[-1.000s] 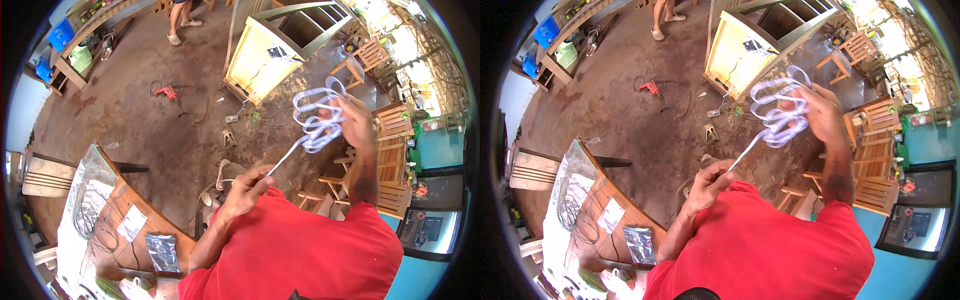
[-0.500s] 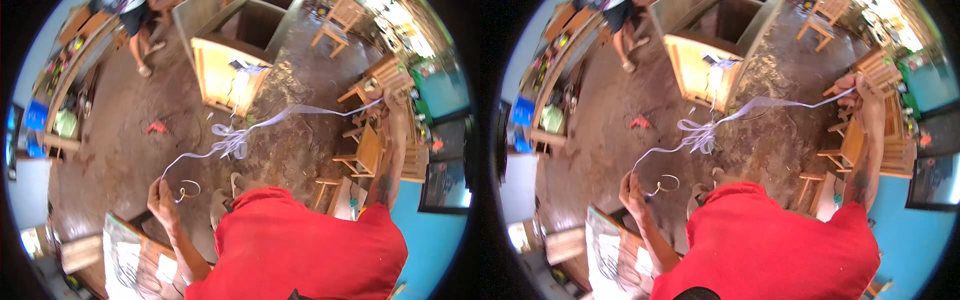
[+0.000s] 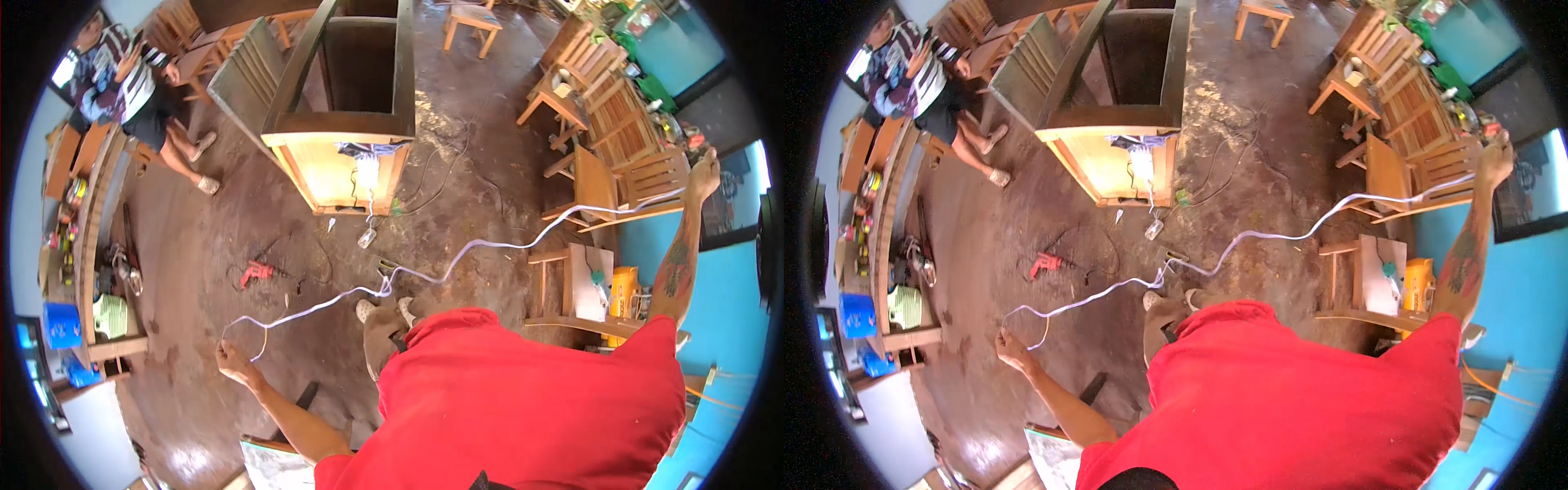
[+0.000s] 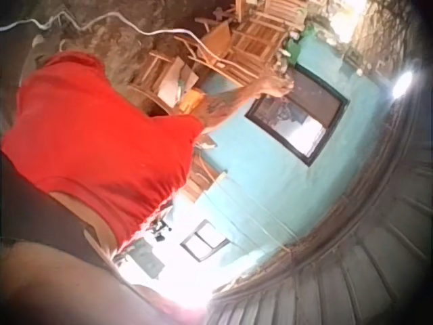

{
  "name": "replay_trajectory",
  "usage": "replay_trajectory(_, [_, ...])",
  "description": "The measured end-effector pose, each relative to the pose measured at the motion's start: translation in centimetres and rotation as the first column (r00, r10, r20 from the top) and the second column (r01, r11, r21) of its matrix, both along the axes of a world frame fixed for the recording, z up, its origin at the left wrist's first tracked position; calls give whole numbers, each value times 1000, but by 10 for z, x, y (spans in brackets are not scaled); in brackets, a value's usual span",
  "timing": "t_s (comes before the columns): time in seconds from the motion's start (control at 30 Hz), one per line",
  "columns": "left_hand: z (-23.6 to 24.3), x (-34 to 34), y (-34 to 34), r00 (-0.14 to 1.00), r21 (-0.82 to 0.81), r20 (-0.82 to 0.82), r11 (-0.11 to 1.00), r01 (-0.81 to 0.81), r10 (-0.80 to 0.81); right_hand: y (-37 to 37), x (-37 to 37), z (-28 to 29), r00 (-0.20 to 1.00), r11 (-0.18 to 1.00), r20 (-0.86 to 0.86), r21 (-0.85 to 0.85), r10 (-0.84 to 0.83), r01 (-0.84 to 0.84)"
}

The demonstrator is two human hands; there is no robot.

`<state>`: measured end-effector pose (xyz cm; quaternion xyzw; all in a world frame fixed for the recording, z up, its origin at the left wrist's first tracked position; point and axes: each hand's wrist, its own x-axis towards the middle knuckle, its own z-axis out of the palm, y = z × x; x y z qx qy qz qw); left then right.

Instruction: The person organizes and secures wiring to a wooden cabinet by hand and with a staple gun, and then prepares additional wire for the task.

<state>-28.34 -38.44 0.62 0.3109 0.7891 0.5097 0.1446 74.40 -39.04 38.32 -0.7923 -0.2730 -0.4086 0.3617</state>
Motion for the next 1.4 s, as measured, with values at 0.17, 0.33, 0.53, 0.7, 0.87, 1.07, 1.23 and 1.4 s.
replay_trajectory(0.17, [27, 34, 52, 835, -129, 338, 858, 498, -434, -33, -29, 60, 954, 942, 15, -161, 299, -293])
replay_trajectory(0.33, [59, 211, 64, 458, -114, 345, 447, 887, -819, 57, -347, -35, 59, -75, -604, -193, 795, -978])
replay_trajectory(0.53, [158, 341, 66, -25, 415, 660, 336, 846, -751, 68, -492, -142, 11, -253, -905, -131, 426, -959])
replay_trajectory(0.7, [154, 368, 80, 244, 295, 488, 421, 858, -838, 91, -471, -177, -159, -241, -871, 49, 465, -969])
replay_trajectory(0.87, [151, 403, 90, 229, 313, 661, 541, 781, -714, 129, -409, -193, -177, -400, -838, -53, 516, -915])
replay_trajectory(1.07, [163, 475, 90, 292, 364, 623, 599, 713, -726, 158, -349, -177, 23, -447, -890, -250, 455, -859])
replay_trajectory(1.23, [140, 527, 91, 507, 383, 359, 619, 686, -784, 176, -337, -171, -31, -670, -899, -302, 437, -678])
replay_trajectory(1.4, [162, 523, 85, 538, 389, 582, 790, 474, -609, 182, -332, -170, -205, -665, -859, -191, 470, -722])
